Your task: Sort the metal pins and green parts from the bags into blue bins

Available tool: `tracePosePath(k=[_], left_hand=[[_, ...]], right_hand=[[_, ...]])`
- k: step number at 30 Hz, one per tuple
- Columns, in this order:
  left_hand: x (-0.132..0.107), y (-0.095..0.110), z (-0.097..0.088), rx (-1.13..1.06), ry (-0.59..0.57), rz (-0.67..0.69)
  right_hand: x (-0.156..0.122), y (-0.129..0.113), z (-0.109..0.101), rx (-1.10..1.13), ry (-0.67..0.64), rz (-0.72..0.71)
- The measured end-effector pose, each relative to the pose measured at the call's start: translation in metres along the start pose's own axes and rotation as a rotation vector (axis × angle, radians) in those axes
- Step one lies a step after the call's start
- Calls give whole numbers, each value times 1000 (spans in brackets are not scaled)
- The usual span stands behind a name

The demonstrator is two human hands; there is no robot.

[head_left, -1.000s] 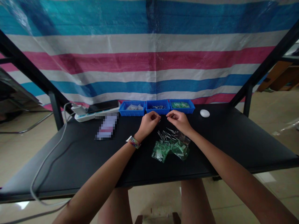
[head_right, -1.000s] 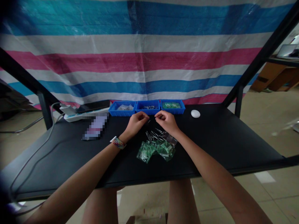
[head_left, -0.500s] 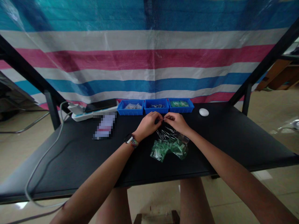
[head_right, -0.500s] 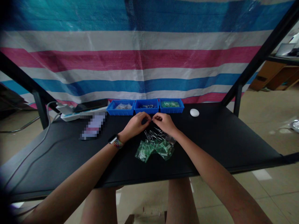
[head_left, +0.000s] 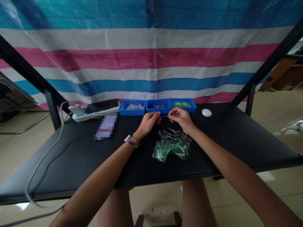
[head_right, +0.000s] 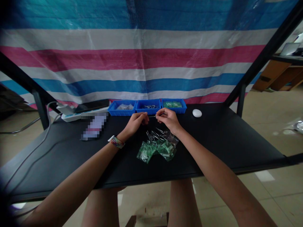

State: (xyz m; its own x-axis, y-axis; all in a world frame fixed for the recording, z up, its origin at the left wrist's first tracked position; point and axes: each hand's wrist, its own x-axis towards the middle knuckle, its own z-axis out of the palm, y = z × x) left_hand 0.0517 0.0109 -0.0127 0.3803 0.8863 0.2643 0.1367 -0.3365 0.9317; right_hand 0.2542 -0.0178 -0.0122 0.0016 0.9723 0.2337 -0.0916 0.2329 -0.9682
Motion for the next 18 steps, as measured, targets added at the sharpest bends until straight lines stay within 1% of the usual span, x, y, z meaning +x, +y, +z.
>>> tracePosePath(k=[2, 5, 8, 14, 18], left_hand=[[1, 0, 0, -46, -43, -29], [1, 2, 2, -72, -62, -30], [0, 5, 3, -92, -38, -23], [0, 3, 4, -136, 26, 13], [1, 2, 5, -132, 47, 12]], right_hand=[[0, 0, 0, -9, -7, -6], [-1, 0, 1, -5, -17, -7], [-1, -1, 1, 1, -9, -2], [-1, -2, -1, 20, 55, 100], [-1, -1, -1, 44, 59, 121]])
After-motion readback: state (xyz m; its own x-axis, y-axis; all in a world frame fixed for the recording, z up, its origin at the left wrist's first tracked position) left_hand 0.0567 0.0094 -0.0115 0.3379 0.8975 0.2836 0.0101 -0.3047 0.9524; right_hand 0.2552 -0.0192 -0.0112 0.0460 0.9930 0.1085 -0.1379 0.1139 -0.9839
